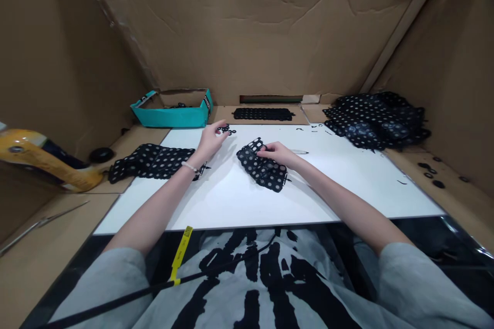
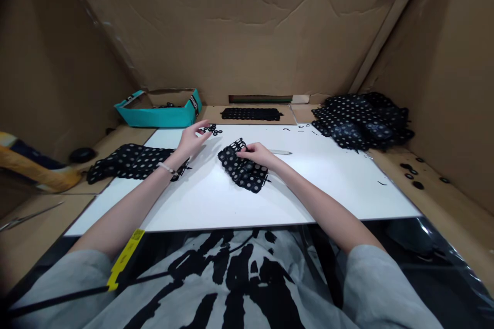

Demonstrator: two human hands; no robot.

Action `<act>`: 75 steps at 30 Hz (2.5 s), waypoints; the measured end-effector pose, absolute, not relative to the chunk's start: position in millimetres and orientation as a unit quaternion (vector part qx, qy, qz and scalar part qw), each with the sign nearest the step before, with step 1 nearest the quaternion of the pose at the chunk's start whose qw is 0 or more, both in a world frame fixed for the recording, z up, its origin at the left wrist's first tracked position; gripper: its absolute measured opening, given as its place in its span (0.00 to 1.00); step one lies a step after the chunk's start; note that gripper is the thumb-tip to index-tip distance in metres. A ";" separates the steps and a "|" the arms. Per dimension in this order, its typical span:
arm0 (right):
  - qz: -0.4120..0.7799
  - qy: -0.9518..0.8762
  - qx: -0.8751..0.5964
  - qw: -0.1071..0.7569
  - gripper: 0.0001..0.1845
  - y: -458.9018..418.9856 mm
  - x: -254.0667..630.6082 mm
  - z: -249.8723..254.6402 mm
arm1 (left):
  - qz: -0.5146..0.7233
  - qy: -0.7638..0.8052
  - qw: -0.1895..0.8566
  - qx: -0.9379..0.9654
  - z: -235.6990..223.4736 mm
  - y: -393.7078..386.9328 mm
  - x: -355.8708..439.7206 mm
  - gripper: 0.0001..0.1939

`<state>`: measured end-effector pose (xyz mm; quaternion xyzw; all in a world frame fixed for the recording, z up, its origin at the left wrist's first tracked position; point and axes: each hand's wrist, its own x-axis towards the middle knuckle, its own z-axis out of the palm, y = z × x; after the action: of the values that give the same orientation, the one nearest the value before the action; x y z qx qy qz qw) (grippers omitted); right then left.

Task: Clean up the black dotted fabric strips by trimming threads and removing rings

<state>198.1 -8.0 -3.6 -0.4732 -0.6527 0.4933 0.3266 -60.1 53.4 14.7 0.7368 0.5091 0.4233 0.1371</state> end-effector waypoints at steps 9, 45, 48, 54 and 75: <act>0.481 -0.657 -0.431 0.389 0.22 -9.1 192.0 -4.4 | 0.317 0.358 0.192 0.857 17.1 9.6 -16.3 0.12; 0.476 -0.654 -0.479 0.340 0.23 -3.6 195.1 -15.2 | 0.409 0.554 0.385 0.614 -7.5 61.1 -47.7 0.15; 0.473 -0.647 -0.486 0.349 0.23 -5.5 195.1 -12.8 | 0.427 0.609 0.299 0.598 -11.1 77.5 -68.7 0.16; 0.423 -0.683 -0.534 0.263 0.20 -7.8 200.8 -3.9 | 0.368 0.587 0.162 0.702 -8.5 74.6 -71.2 0.30; 0.520 -0.657 -0.417 0.352 0.20 -5.5 200.6 -7.7 | 0.293 0.372 0.271 0.838 13.1 8.2 -13.3 0.14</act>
<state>200.6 -5.5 -7.7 -0.4170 -0.6573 0.5200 0.3517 -13.3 8.2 13.1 0.8381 0.3719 0.2929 0.2712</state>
